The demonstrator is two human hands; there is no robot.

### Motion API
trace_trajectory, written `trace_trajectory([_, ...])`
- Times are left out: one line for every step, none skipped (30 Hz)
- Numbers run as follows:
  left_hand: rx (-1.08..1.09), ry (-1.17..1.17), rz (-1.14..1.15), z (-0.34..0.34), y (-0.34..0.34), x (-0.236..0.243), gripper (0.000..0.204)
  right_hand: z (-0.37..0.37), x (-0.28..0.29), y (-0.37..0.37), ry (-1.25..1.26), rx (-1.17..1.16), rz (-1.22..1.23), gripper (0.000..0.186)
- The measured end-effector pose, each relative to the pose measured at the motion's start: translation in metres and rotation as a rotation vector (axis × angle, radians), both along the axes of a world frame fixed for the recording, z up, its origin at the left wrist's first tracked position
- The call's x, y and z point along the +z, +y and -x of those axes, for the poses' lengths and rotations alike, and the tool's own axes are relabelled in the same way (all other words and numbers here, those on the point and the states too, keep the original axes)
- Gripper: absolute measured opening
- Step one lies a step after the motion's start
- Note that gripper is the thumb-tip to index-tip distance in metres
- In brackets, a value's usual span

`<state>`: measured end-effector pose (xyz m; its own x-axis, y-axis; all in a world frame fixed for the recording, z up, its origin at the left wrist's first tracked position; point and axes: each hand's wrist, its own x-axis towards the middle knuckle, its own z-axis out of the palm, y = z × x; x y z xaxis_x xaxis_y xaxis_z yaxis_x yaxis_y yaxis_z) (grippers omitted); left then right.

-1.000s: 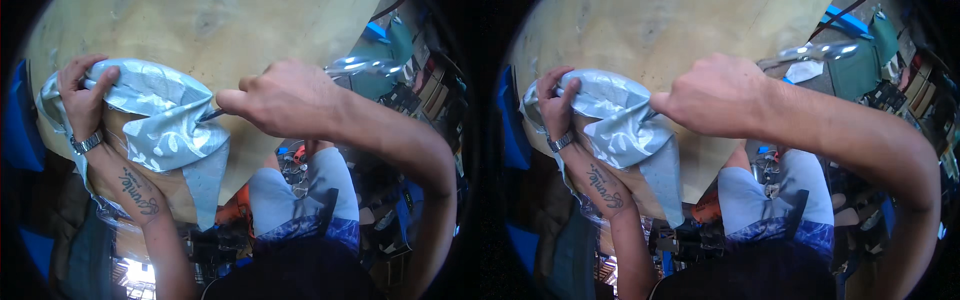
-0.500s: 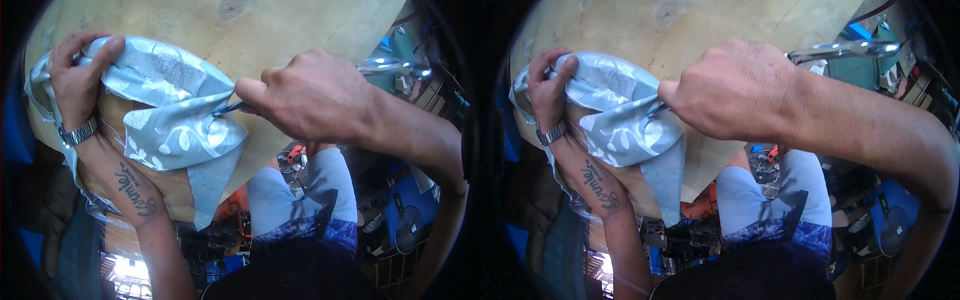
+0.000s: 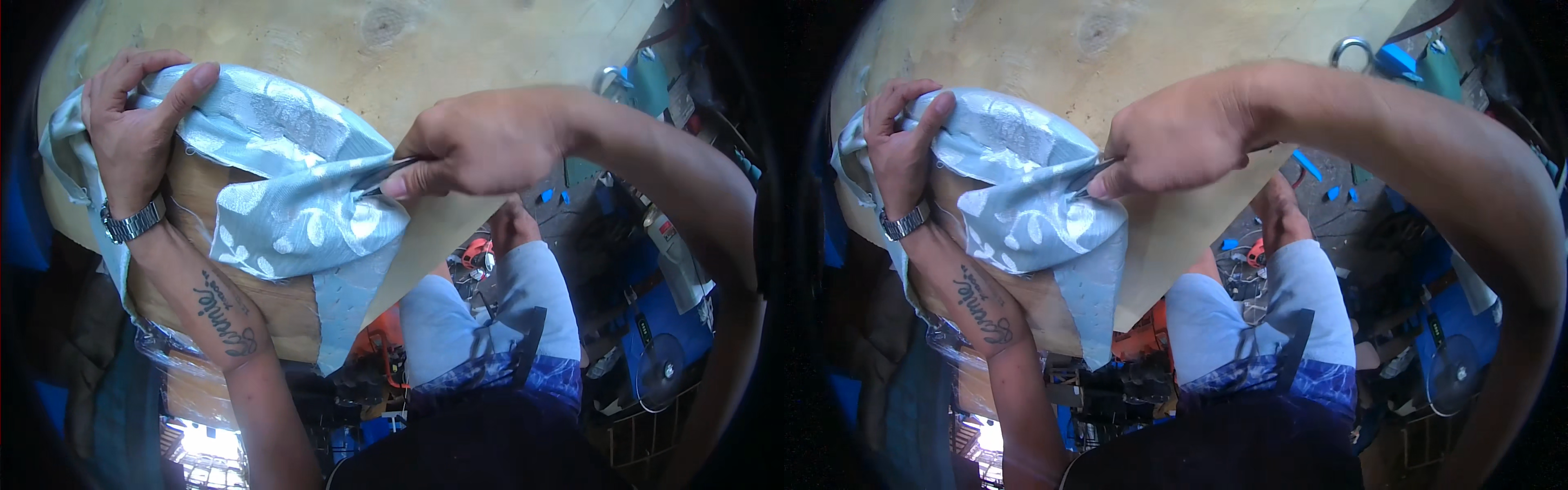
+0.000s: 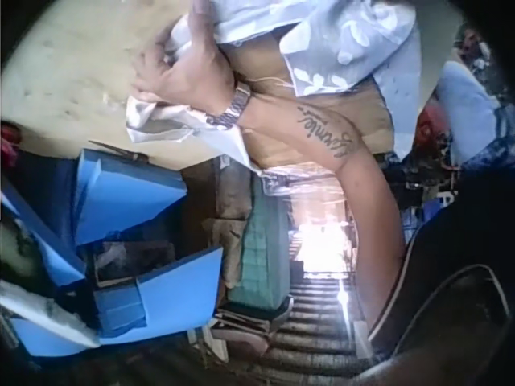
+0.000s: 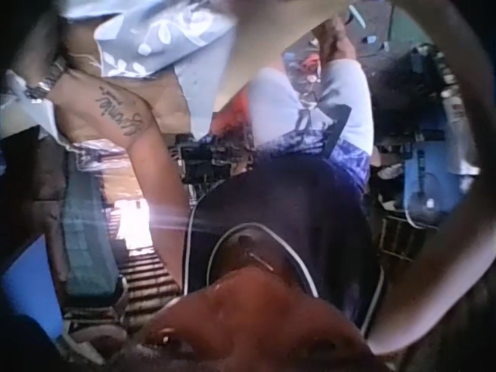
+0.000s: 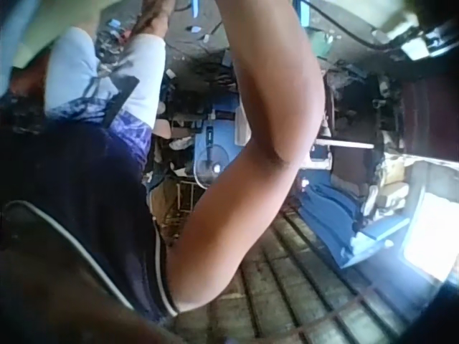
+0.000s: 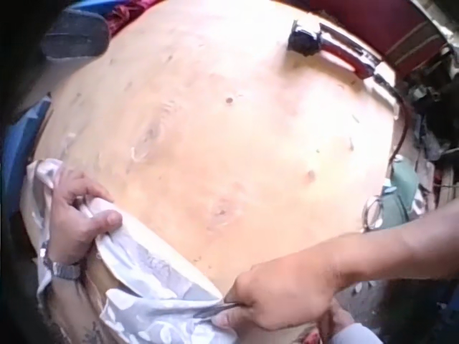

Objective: Reupholstering a furniture component by stretching fabric over a frame and securing it with a pneumatic stapler.

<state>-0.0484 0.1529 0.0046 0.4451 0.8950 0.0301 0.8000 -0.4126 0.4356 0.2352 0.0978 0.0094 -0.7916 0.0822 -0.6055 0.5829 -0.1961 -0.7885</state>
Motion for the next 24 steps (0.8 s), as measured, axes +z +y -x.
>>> trace_trajectory([0.002,0.004,0.000,0.000,0.000,-0.001,0.033,0.000,0.000,0.001,0.004,0.002,0.000,0.040])
trace_trajectory([0.003,0.003,0.001,0.001,0.000,-0.003,0.033,-0.001,0.000,0.002,-0.003,0.011,-0.022,0.039])
trace_trajectory([0.004,0.002,0.003,0.000,-0.001,-0.005,0.033,-0.002,0.000,0.002,-0.011,0.021,-0.042,0.038])
trace_trajectory([0.004,-0.001,0.007,0.000,-0.002,-0.009,0.033,-0.003,0.000,0.002,-0.020,0.029,-0.061,0.036])
trace_trajectory([0.004,-0.005,0.013,-0.002,-0.003,-0.014,0.033,-0.004,-0.002,0.000,-0.031,0.037,-0.078,0.035])
trace_trajectory([0.004,0.000,0.010,0.000,-0.003,-0.010,0.033,-0.003,0.001,-0.004,-0.025,0.037,-0.082,0.035])
trace_trajectory([0.016,-0.007,0.022,0.001,-0.003,-0.008,0.034,-0.004,0.004,-0.009,-0.037,0.037,-0.203,0.033])
trace_trajectory([0.028,-0.015,0.035,0.002,-0.002,-0.005,0.034,-0.005,0.007,-0.015,-0.049,0.036,-0.323,0.030])
trace_trajectory([0.041,-0.023,0.049,0.003,-0.002,-0.003,0.034,-0.006,0.009,-0.021,-0.061,0.035,-0.444,0.028])
trace_trajectory([0.053,-0.032,0.061,0.004,-0.002,-0.001,0.035,-0.006,0.011,-0.026,-0.074,0.034,-0.565,0.026])
trace_trajectory([0.055,-0.034,0.064,0.003,-0.002,-0.003,0.035,-0.008,0.009,-0.031,-0.074,0.036,-0.562,0.026])
trace_trajectory([0.059,-0.038,0.073,0.003,-0.002,-0.005,0.035,-0.009,0.008,-0.036,-0.073,0.029,-0.670,0.023])
trace_trajectory([0.063,-0.043,0.080,0.003,-0.003,-0.006,0.036,-0.010,0.007,-0.040,-0.071,0.024,-0.779,0.020])
trace_trajectory([0.068,-0.047,0.086,0.003,-0.002,-0.006,0.037,-0.010,0.006,-0.043,-0.067,0.018,-0.889,0.018])
trace_trajectory([0.072,-0.051,0.092,0.004,-0.002,-0.006,0.037,-0.011,0.004,-0.046,-0.063,0.012,-1.000,0.017])
trace_trajectory([0.074,-0.053,0.092,0.004,-0.002,-0.007,0.037,-0.011,0.002,-0.048,-0.064,0.014,-0.999,0.017])
trace_trajectory([0.072,-0.045,0.084,0.004,-0.003,-0.008,0.038,-0.011,0.001,-0.050,-0.058,0.025,-1.086,0.016])
trace_trajectory([0.071,-0.037,0.076,0.004,-0.003,-0.009,0.038,-0.011,-0.001,-0.051,-0.050,0.037,-1.174,0.015])
trace_trajectory([0.070,-0.028,0.068,0.005,-0.003,-0.009,0.038,-0.010,-0.003,-0.052,-0.042,0.049,-1.262,0.015])
trace_trajectory([0.069,-0.019,0.059,0.005,-0.003,-0.008,0.039,-0.010,-0.004,-0.053,-0.033,0.061,-1.351,0.014])
trace_trajectory([0.071,-0.020,0.058,0.004,-0.003,-0.007,0.039,-0.010,-0.007,-0.053,-0.032,0.064,-1.352,0.014])
trace_trajectory([0.076,0.002,0.079,0.001,-0.003,-0.005,0.035,-0.010,-0.009,-0.053,-0.022,0.063,-1.397,0.014])
trace_trajectory([0.079,0.023,0.103,-0.003,-0.004,-0.002,0.032,-0.011,-0.011,-0.053,-0.013,0.061,-1.439,0.015])
trace_trajectory([0.083,0.044,0.127,-0.007,-0.005,0.001,0.029,-0.011,-0.012,-0.054,-0.003,0.060,-1.481,0.015])
